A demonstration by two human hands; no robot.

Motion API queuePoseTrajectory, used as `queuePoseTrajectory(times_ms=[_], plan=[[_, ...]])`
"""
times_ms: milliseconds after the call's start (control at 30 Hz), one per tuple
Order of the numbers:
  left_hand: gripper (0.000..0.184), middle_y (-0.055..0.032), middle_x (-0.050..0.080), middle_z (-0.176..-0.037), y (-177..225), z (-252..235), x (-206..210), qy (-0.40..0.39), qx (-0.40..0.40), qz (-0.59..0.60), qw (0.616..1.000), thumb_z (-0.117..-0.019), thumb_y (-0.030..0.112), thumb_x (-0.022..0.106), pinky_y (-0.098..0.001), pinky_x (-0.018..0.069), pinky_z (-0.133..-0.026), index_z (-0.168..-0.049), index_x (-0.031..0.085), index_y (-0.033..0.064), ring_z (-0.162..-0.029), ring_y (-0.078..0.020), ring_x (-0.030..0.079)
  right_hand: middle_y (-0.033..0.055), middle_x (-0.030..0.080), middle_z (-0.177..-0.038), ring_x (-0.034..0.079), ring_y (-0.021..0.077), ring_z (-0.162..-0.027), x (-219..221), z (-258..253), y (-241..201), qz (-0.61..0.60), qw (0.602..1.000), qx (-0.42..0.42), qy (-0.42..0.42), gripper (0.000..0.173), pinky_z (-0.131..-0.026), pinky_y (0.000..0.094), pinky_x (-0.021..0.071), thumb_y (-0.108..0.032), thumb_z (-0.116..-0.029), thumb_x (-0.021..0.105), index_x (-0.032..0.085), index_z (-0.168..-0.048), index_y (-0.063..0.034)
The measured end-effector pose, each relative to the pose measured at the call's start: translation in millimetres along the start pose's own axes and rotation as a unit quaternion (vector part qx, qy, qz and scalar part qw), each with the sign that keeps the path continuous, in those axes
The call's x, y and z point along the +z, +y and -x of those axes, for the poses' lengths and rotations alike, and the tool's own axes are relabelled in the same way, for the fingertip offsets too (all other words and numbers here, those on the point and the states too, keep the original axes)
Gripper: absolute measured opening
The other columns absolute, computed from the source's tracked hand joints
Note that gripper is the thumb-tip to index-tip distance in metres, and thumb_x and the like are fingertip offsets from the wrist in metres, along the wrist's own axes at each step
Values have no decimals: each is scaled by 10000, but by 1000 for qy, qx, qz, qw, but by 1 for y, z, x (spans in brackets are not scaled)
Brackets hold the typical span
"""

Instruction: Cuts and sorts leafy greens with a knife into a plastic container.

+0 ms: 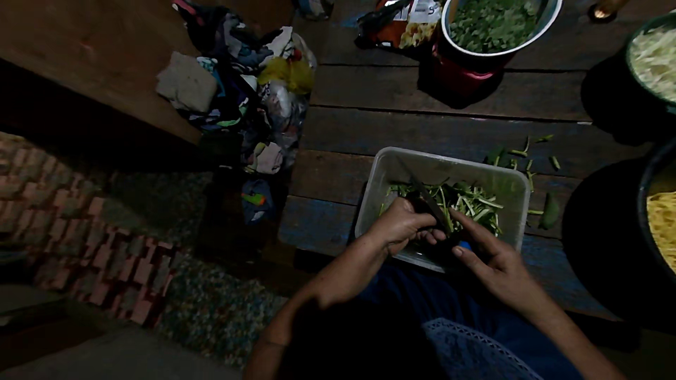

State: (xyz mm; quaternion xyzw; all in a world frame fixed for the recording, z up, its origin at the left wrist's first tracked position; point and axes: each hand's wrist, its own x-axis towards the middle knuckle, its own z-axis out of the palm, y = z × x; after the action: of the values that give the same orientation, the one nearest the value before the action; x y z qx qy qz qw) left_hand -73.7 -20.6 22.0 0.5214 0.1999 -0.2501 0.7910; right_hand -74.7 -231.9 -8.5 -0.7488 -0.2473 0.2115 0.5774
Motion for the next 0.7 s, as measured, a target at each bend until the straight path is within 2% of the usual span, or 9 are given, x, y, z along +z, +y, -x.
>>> queuePoseTrajectory(times_ms=[133,233,300,467,600,700], plan=[[71,-63,681,-689,6,-1,-2,-29,16,-64,997,-994,-62,554,-184,542,-539,-999,625,-53,-549,-70,635,23,673,-1228,647,24,-1043,-3,-3,2,-10,1000,-21,-1,491,-895,194,546,-222,-1021,560,482,-1475,-51],[70,-43,670,-675,14,-1,-4,-43,30,-186,981,-1003,-12,590,-172,533,-528,-992,638,-61,-533,-49,620,24,670,-1240,647,29,-1052,-2,-3,2,-10,1000,-27,-1,478,-897,194,547,-208,-1018,560,494,-1460,-40],[91,-36,668,-684,17,-1,-6,-58,30,-225,972,-1017,11,580,-168,530,-528,-991,637,-55,-536,-40,615,29,666,-1248,648,44,-1065,-2,-2,2,-17,1000,-25,-2,476,-905,206,551,-217,-1017,563,498,-1454,-40],[116,-30,684,-729,12,-6,-14,-96,41,-204,973,-1021,-22,535,-164,532,-555,-1046,636,-74,-564,-28,618,-2,656,-1241,638,38,-1070,-3,-5,1,-47,999,-24,-4,419,-911,202,540,-207,-1020,557,522,-1405,-47],[124,-20,675,-677,11,-6,-9,-68,35,-194,978,-1022,-4,552,-161,521,-522,-945,634,-56,-521,-25,604,-2,671,-1173,647,36,-1029,0,-7,2,-45,999,-19,20,374,-887,199,545,-200,-1020,551,543,-1355,-34],[135,-22,668,-672,7,-9,-4,-79,36,-189,978,-1020,16,574,-156,505,-507,-949,654,-67,-520,-23,593,-3,671,-1149,648,30,-1010,1,-9,1,-45,999,-12,28,331,-873,193,547,-188,-1031,527,546,-1321,-28]])
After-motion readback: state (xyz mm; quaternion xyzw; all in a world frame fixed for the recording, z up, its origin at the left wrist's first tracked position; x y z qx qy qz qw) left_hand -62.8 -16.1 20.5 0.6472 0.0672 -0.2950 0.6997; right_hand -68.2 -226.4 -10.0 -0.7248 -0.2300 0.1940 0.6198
